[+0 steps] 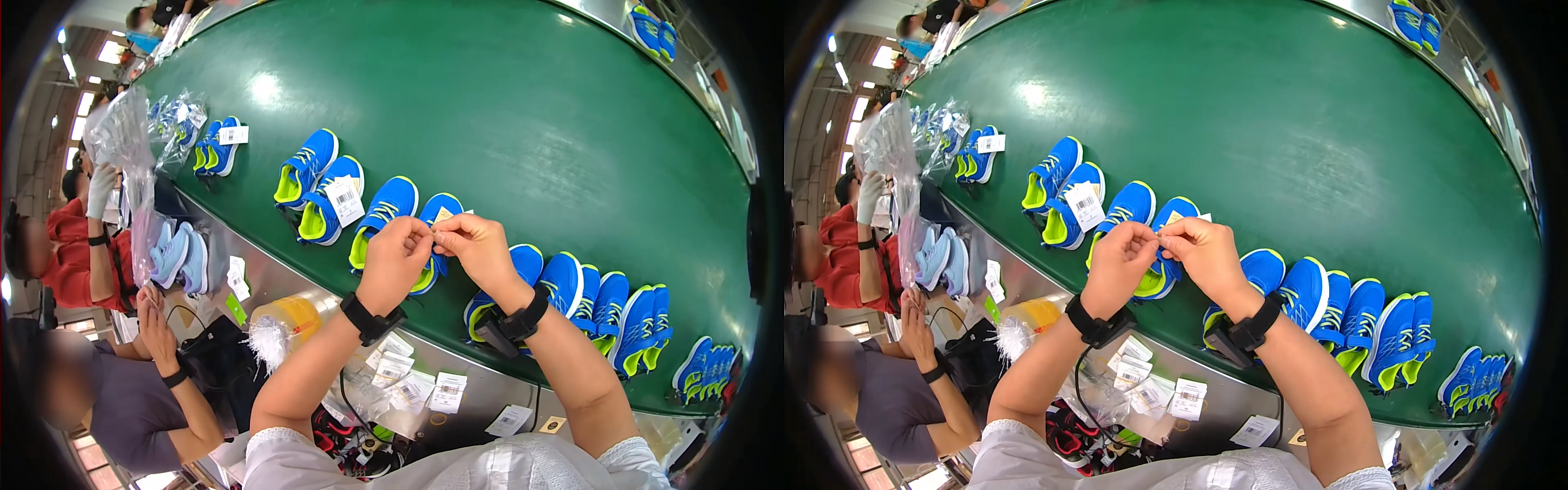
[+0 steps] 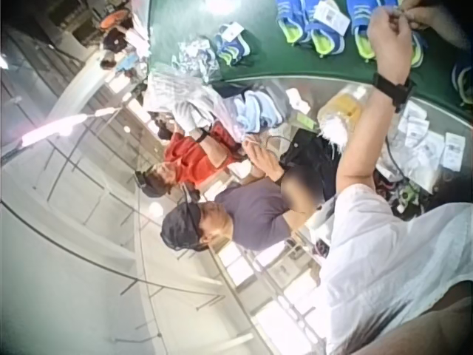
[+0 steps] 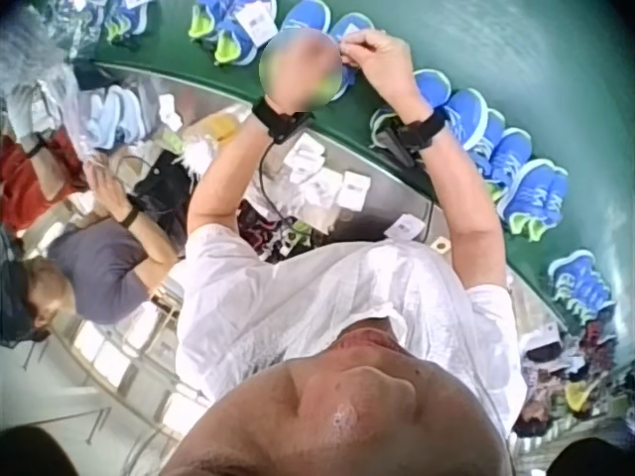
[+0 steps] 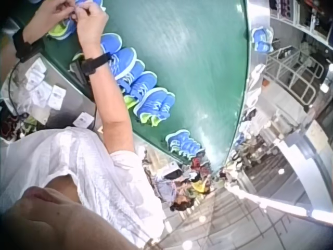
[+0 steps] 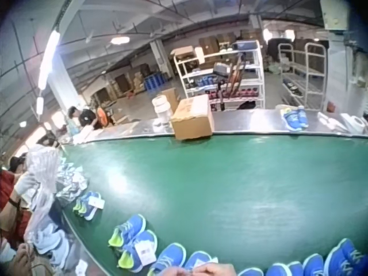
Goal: The person attaches price tags to a series of athletic shoes moving along a conveyor belt. They pick up tags from a pile, align them with the shoes, and secure them to the laces or tongue of each shoe as it passes by. The process is repeated for multiple pairs of shoes in different colors.
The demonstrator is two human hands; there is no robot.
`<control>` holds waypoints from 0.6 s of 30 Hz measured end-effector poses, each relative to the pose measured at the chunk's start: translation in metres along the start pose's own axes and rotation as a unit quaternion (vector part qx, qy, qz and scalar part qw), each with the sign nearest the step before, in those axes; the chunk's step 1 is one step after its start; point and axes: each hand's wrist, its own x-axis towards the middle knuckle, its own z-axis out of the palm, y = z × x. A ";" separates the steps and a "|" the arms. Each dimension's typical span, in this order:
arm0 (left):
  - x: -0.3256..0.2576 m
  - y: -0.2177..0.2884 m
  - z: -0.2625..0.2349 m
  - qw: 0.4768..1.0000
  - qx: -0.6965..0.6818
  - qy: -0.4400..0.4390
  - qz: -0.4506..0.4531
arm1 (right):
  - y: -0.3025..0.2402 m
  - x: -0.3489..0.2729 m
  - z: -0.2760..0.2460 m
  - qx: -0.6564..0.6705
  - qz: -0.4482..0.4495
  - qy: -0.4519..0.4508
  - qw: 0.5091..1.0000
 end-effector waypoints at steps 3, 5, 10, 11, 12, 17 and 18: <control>0.000 0.006 -0.001 1.000 0.016 0.000 -0.009 | -0.001 0.000 -0.003 0.032 0.010 -0.013 0.999; 0.000 0.007 -0.001 1.000 0.019 -0.002 -0.009 | 0.002 0.001 -0.004 0.029 0.005 -0.024 0.999; -0.001 0.002 -0.002 1.000 0.020 -0.002 0.006 | 0.003 0.001 -0.006 0.001 0.006 -0.050 0.999; -0.001 0.002 -0.002 1.000 0.012 -0.006 0.003 | 0.005 0.001 -0.007 -0.015 0.004 -0.058 0.998; -0.001 0.004 -0.002 1.000 0.005 -0.009 0.000 | 0.005 0.001 -0.007 -0.032 0.001 -0.065 0.997; -0.003 0.010 -0.001 1.000 0.002 0.001 0.003 | 0.000 -0.002 -0.005 -0.003 0.007 -0.062 0.998; -0.004 0.011 -0.001 1.000 0.002 -0.002 0.002 | -0.002 -0.002 -0.006 -0.009 0.011 -0.068 0.998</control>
